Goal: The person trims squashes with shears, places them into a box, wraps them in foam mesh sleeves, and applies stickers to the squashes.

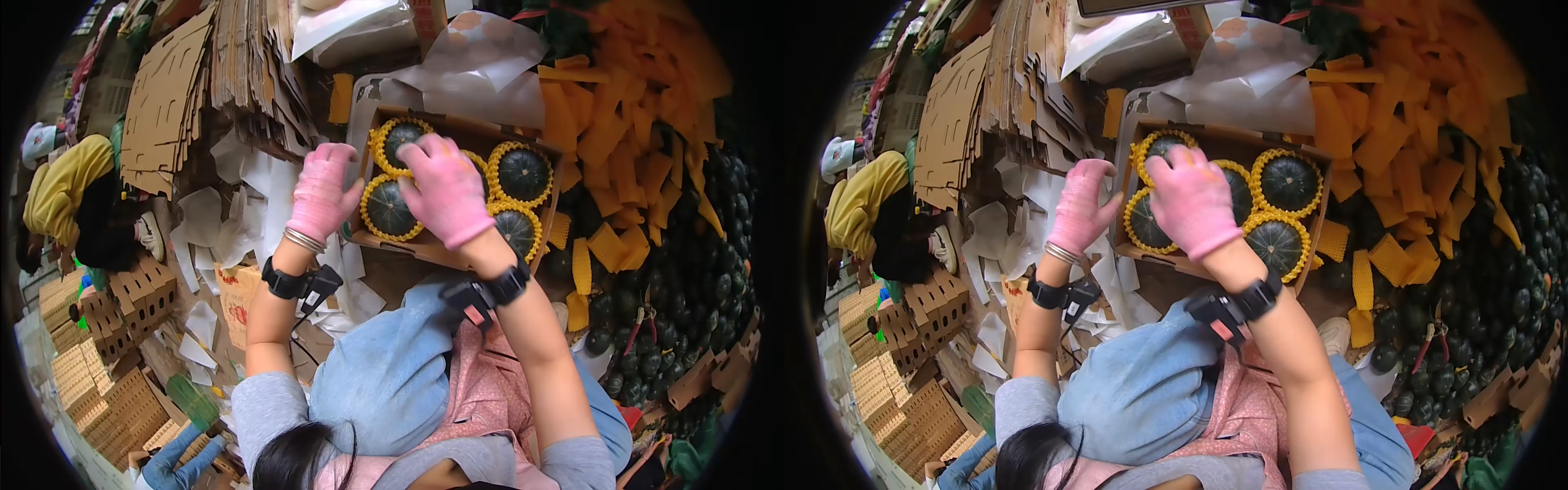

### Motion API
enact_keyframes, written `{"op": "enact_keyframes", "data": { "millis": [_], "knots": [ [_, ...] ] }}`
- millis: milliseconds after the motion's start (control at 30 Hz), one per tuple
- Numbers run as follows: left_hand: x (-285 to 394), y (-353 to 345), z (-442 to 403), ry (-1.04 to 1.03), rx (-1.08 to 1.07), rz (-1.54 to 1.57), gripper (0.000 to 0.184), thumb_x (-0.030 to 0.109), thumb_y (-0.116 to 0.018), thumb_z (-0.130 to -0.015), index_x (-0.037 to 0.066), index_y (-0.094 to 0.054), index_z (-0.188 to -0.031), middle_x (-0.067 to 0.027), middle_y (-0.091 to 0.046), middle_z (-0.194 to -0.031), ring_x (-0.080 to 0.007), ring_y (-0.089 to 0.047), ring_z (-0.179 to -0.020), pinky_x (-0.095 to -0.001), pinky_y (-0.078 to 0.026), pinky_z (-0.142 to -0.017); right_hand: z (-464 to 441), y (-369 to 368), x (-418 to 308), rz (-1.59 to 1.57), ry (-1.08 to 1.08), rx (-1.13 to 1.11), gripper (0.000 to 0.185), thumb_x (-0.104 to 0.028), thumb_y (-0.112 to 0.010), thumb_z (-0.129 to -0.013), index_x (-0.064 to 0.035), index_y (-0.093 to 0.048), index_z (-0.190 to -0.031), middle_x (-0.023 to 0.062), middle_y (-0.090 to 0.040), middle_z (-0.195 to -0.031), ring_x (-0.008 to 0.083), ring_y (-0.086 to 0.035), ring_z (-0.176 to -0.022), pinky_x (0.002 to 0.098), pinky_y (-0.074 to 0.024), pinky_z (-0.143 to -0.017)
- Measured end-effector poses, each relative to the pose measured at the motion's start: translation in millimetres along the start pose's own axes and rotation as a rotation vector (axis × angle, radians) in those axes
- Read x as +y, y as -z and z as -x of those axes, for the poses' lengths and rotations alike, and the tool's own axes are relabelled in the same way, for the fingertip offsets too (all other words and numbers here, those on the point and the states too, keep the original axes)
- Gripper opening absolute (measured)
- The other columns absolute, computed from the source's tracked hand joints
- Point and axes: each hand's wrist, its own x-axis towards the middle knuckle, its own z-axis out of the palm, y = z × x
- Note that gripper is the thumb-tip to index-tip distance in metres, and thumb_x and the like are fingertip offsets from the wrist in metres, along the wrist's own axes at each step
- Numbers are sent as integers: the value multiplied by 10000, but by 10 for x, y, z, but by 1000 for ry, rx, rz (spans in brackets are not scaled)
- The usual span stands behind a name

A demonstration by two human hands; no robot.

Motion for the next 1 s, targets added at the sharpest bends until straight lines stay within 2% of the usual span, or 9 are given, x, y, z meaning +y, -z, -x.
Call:
{"op": "enact_keyframes", "data": {
  "millis": [100, 433, 600, 700, 767, 833, 867, 933, 1000],
  "knots": [
    [-116, -321, -130, 297, -56, 259, 382, 246, -669, -796, 118, -483, -1103, -179, -606, -1017, -393, -582, -944, -461, -477, -800, -475, -400, 56, 115, 148, 8, 357, -214, -709, -655, -116, -594, -978, 68, -576, -1037, 247, -541, -1042, 393, -417, -857],
    [-243, -582, -115, 260, 72, 391, 274, 149, -566, -884, 70, -395, -1082, -165, -597, -667, -402, -598, -656, -463, -453, -598, -431, -639, 348, 18, 179, -66, 302, -304, -681, -653, -202, -660, -936, 59, -547, -1072, 267, -481, -1094, 449, -339, -935],
    [-239, -632, -80, 217, 49, 375, 277, 154, -564, -906, 70, -408, -1119, -199, -629, -874, -388, -629, -818, -435, -484, -699, -544, -790, 117, 466, 215, -233, 295, -330, -590, -743, -126, -720, -913, 38, -557, -1107, 244, -449, -1116, 501, -310, -935],
    [-214, -693, -88, 204, 142, 410, 259, 150, -548, -917, 56, -414, -1118, -180, -613, -893, -342, -622, -838, -405, -479, -738, -575, -422, 340, 15, 226, -386, 420, -412, -638, -752, -128, -689, -1057, 92, -551, -1187, 329, -443, -1195, 496, -294, -1028],
    [-195, -685, -146, 220, 234, 435, 253, 148, -540, -920, 50, -413, -1116, -163, -596, -880, -306, -611, -819, -388, -475, -748, -491, -36, 687, -472, 236, 152, 438, -396, -651, -755, -96, -657, -1074, 193, -613, -1068, 340, -563, -1025, 462, -436, -914],
    [-269, -717, -208, 245, 275, 448, 231, 150, -536, -925, 51, -423, -1101, -139, -572, -849, -270, -583, -765, -375, -470, -727, -202, 636, 1039, -508, -461, 357, 458, -316, -665, -795, -18, -574, -1130, 214, -627, -974, 352, -592, -967, 427, -479, -853],
    [-294, -706, -217, 267, 265, 441, 227, 156, -536, -927, 58, -428, -1100, -136, -576, -848, -275, -586, -758, -384, -472, -715, -54, 690, 1442, -9, -643, 627, 508, -344, -669, -790, 12, -555, -1134, 227, -625, -928, 385, -602, -928, 425, -487, -834],
    [-351, -646, -249, 327, 175, 426, 231, 178, -544, -931, 73, -437, -1106, -136, -591, -846, -304, -594, -738, -419, -480, -694, 94, 823, 1857, 107, -888, 314, 548, -411, -683, -764, 3, -578, -1108, 240, -631, -997, 411, -594, -980, 430, -475, -855],
    [-204, -511, -328, 26, 358, -43, 329, 146, -626, -837, 106, -477, -1128, -117, -596, -857, -322, -594, -796, -427, -485, -722, 204, 728, 2191, 74, -912, 123, 503, -427, -677, -759, -13, -620, -1038, 243, -628, -1037, 408, -583, -1013, 441, -469, -852]
  ]
}}
